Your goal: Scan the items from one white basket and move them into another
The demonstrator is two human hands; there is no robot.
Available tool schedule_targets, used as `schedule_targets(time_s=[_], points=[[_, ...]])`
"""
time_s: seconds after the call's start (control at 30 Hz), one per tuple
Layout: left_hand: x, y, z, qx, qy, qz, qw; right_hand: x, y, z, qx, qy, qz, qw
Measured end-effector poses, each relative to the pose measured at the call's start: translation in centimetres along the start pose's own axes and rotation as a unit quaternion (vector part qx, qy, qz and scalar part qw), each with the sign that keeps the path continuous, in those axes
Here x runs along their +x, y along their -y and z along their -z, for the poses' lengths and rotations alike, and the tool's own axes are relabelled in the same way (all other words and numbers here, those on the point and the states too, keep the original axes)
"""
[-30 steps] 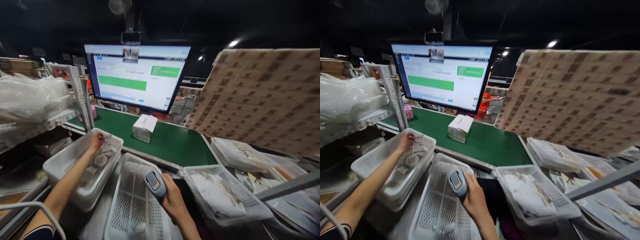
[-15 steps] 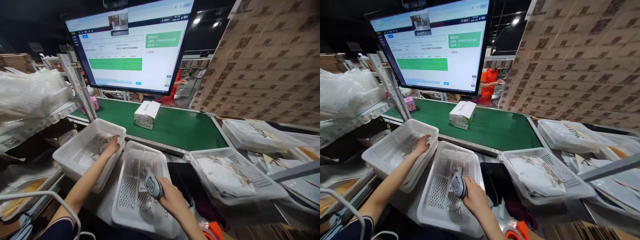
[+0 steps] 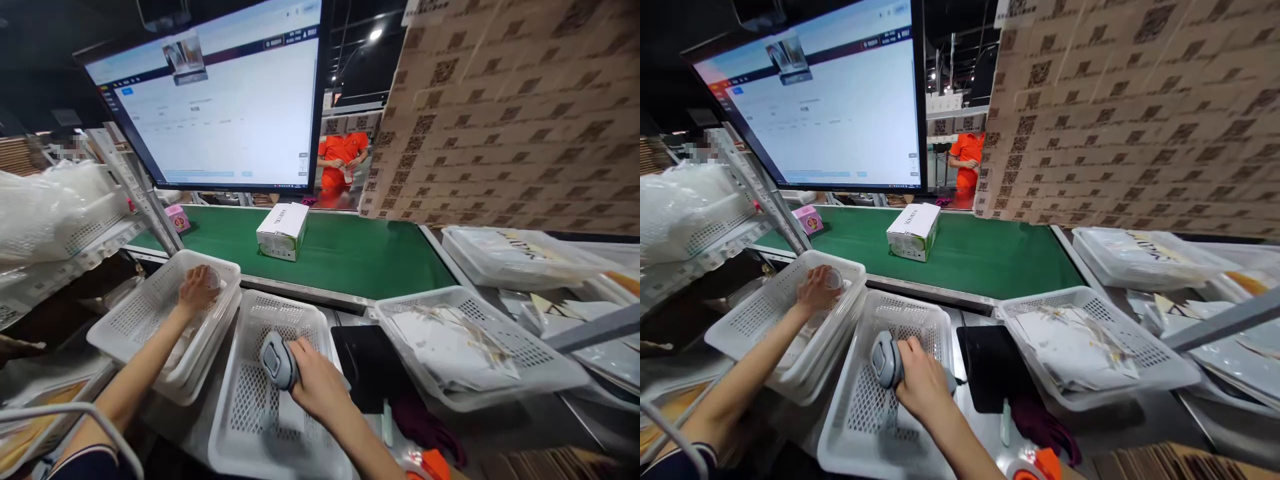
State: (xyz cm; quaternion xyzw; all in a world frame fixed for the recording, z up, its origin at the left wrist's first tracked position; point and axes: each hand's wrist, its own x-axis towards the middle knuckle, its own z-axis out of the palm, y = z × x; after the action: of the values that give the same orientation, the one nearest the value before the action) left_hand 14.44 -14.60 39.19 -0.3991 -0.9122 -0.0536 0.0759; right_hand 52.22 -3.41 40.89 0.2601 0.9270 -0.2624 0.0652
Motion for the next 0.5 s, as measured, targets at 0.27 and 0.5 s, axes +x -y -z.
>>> schedule_targets(time_s=[0.27, 0.5], points=[[-6.7, -7.8, -2.9, -0.047, 0.067, -0.327, 0.942, 1.7, 3.4, -0.2, -0.049, 0.024, -0.001, 0.999], [-0.7, -4.3, -5.9, -0.157, 0.111, -0.253, 0.948, -0.8, -1.0, -2.6, -0.031, 0.047, -0.055, 0.997]])
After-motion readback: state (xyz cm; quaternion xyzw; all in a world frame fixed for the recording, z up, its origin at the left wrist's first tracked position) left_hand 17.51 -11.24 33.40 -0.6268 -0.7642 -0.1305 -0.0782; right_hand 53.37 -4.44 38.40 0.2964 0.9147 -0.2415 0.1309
